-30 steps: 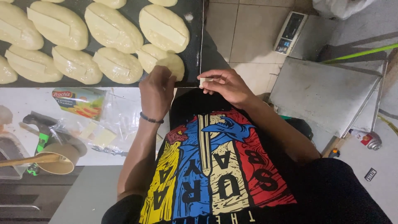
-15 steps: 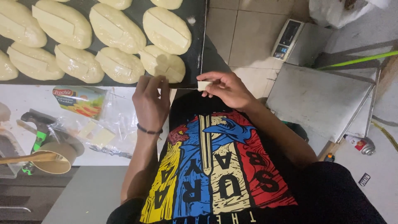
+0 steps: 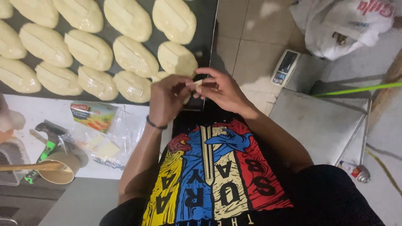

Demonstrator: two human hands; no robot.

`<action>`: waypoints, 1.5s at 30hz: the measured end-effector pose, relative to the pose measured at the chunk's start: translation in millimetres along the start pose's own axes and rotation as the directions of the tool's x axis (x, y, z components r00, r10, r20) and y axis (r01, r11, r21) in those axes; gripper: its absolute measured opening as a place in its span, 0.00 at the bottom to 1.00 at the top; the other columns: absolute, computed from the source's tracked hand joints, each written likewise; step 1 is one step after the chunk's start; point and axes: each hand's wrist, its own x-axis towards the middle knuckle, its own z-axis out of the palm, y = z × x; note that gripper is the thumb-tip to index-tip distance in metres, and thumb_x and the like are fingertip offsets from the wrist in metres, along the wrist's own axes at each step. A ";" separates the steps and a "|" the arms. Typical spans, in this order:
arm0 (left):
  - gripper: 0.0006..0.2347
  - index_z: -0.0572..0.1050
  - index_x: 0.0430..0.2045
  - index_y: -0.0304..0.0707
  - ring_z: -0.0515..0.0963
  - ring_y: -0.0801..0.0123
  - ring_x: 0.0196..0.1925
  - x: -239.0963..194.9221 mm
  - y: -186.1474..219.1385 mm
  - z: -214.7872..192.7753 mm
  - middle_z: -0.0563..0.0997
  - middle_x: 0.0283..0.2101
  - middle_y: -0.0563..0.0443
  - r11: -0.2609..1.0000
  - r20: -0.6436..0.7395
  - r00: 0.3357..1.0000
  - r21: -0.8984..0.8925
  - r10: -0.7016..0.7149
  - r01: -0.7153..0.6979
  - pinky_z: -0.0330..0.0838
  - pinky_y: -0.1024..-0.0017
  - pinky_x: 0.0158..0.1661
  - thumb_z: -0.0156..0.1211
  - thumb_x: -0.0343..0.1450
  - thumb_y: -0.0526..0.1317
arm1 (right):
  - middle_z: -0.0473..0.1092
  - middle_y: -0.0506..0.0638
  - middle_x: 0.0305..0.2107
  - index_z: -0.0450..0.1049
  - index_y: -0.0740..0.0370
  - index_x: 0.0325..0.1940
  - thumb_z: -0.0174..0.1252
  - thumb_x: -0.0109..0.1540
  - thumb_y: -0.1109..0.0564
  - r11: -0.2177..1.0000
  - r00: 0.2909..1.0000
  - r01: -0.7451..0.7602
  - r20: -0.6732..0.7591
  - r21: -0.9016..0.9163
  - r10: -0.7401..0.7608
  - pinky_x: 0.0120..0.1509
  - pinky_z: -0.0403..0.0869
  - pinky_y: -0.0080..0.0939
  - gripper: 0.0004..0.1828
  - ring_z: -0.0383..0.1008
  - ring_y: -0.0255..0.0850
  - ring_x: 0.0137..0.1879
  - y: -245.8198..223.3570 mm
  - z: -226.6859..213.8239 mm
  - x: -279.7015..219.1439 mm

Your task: Placing individual slices of cheese onto pieces of dough on a baking sheet.

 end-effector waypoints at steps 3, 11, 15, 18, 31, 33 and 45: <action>0.08 0.74 0.26 0.34 0.76 0.50 0.24 50.6 16.0 -19.4 0.75 0.21 0.40 0.989 0.016 0.994 0.100 0.108 -0.109 0.68 0.66 0.23 0.58 0.57 0.26 | 0.68 0.64 0.34 0.57 0.67 0.53 0.49 0.56 0.66 0.988 0.990 0.121 -0.059 -0.092 -0.127 0.39 0.73 0.39 0.21 0.71 0.44 0.35 -9.4 -16.9 22.3; 0.03 0.74 0.25 0.29 0.76 0.63 0.25 167.0 6.4 -23.9 0.76 0.28 0.42 0.862 0.114 0.920 0.323 0.376 -0.392 0.72 0.74 0.26 0.51 0.64 0.27 | 0.70 0.56 0.34 0.62 0.64 0.47 0.50 0.56 0.60 0.965 0.969 0.085 -0.206 -0.248 -0.138 0.43 0.73 0.32 0.15 0.73 0.38 0.35 -51.7 -71.9 42.2; 0.03 0.75 0.24 0.31 0.75 0.65 0.26 192.2 3.4 -14.4 0.77 0.27 0.46 0.843 0.218 0.928 0.391 0.304 -0.368 0.69 0.72 0.27 0.53 0.63 0.28 | 0.69 0.55 0.34 0.62 0.63 0.47 0.51 0.56 0.60 0.961 0.954 0.067 -0.264 -0.269 -0.141 0.47 0.71 0.32 0.16 0.70 0.38 0.41 -25.9 -101.3 40.6; 0.03 0.74 0.25 0.28 0.76 0.65 0.27 199.0 6.7 -10.7 0.77 0.29 0.43 0.831 0.269 0.899 0.358 0.345 -0.426 0.71 0.74 0.28 0.54 0.62 0.26 | 0.69 0.54 0.35 0.63 0.61 0.47 0.51 0.56 0.55 0.973 0.942 0.011 -0.325 -0.232 -0.088 0.47 0.71 0.35 0.17 0.72 0.39 0.39 -25.6 -109.8 34.7; 0.10 0.67 0.27 0.34 0.73 0.69 0.20 209.7 -0.5 -5.4 0.73 0.22 0.52 0.737 0.301 0.889 0.500 0.345 -0.455 0.67 0.73 0.25 0.59 0.59 0.24 | 0.70 0.51 0.35 0.63 0.60 0.48 0.51 0.55 0.58 0.957 0.922 -0.049 -0.381 -0.285 -0.066 0.45 0.71 0.37 0.17 0.72 0.40 0.41 -11.4 -105.8 27.1; 0.08 0.69 0.20 0.33 0.72 0.70 0.19 209.2 2.6 -5.2 0.74 0.22 0.51 0.745 0.278 0.882 0.474 0.379 -0.470 0.68 0.76 0.22 0.62 0.60 0.24 | 0.70 0.52 0.35 0.62 0.61 0.49 0.50 0.56 0.56 0.956 0.928 -0.046 -0.366 -0.290 -0.067 0.45 0.71 0.37 0.17 0.72 0.41 0.40 -8.9 -106.8 25.4; 0.09 0.67 0.19 0.34 0.68 0.68 0.19 211.9 -2.7 -4.9 0.69 0.22 0.46 0.734 0.171 0.899 0.527 0.403 -0.429 0.62 0.74 0.20 0.63 0.59 0.25 | 0.70 0.51 0.36 0.63 0.59 0.49 0.51 0.55 0.57 0.951 0.922 -0.137 -0.385 -0.277 0.021 0.46 0.70 0.36 0.18 0.72 0.40 0.41 -21.8 -110.3 29.0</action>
